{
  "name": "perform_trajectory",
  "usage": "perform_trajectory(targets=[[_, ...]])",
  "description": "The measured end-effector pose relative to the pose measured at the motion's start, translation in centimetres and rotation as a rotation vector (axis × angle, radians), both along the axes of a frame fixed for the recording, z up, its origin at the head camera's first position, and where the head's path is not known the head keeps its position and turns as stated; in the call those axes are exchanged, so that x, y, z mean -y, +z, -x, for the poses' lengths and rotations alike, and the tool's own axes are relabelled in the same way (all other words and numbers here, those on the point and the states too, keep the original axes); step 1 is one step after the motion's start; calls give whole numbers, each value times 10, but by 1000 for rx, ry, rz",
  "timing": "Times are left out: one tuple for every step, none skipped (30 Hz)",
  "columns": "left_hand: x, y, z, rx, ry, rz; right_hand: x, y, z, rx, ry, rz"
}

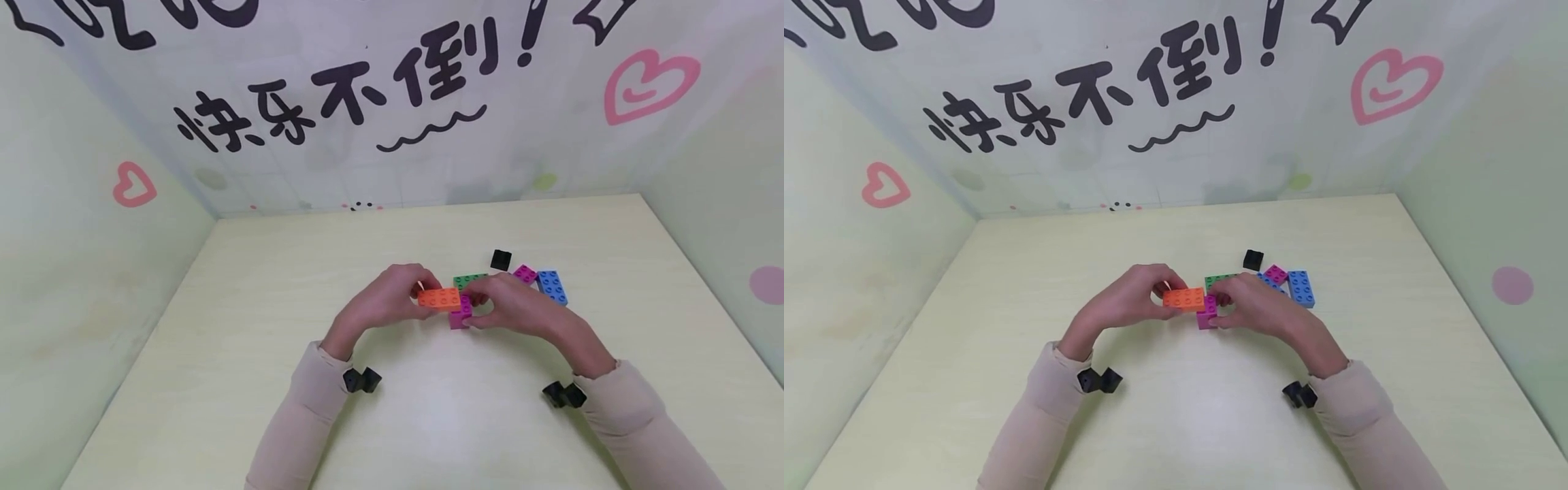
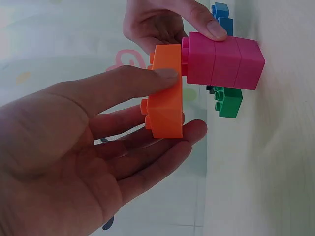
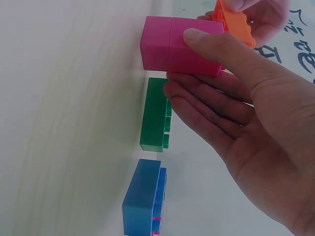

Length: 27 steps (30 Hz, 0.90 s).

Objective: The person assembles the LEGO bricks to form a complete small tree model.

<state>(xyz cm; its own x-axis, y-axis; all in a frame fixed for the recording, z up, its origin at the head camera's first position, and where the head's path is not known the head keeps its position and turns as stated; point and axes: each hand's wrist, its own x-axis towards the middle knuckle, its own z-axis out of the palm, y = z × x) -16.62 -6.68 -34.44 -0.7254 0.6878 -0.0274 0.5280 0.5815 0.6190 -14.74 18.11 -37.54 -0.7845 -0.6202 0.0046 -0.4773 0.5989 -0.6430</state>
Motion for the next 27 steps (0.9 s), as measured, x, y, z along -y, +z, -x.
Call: perform_trajectory(targets=[[0,0,-1,-10,-12,2,0,0,0,2,0,0],[-1,0,-1,-23,-23,7,0,-1,0,4,1,0],[-1,0,-2,-36,-31,10,0,-1,0,4,3,1],[-1,1,-2,-49,-38,16,0,-1,0,3,5,3],[-1,1,-3,-62,-40,24,0,-1,0,1,7,4],[-1,2,-4,-71,-41,31,0,-1,0,-1,8,5],[-1,3,-4,-81,-40,40,0,-1,0,-2,10,6],[-1,3,-5,-88,-41,45,0,0,0,-3,10,7],[-2,4,-5,-90,-43,47,0,0,1,-5,10,8],[-3,4,-6,-91,-45,50,0,0,1,-5,10,11],[-3,5,-6,-89,-44,51,0,0,1,-3,8,11],[-4,5,-7,-90,-44,52,0,0,1,-1,7,11],[-5,5,-8,-91,-44,53,0,0,1,-1,8,10],[-5,6,-8,-92,-42,54,1,0,1,2,8,10],[-6,6,-9,-92,-38,56,1,0,1,5,8,10],[-7,6,-10,-91,-31,58,1,1,1,7,8,9],[-7,6,-10,-91,-24,61,1,1,1,8,8,7],[-8,5,-11,-97,-21,67,2,1,1,9,7,7],[-8,5,-12,-98,-15,71,2,1,1,10,6,7],[-9,5,-12,-102,-11,76,2,1,1,13,4,7],[-9,5,-13,-103,-7,77,2,1,1,15,3,6],[-9,5,-13,-105,-3,80,3,1,1,16,1,5],[-10,4,-14,-110,0,83,3,1,1,19,-2,2],[-10,4,-14,-116,3,87,3,1,1,20,-4,-1],[-10,4,-15,-115,8,87,3,1,1,22,-6,-5],[-11,4,-15,-117,13,83,3,1,1,22,-7,-7],[-11,3,-15,-119,19,73,3,1,1,21,-7,-7]])
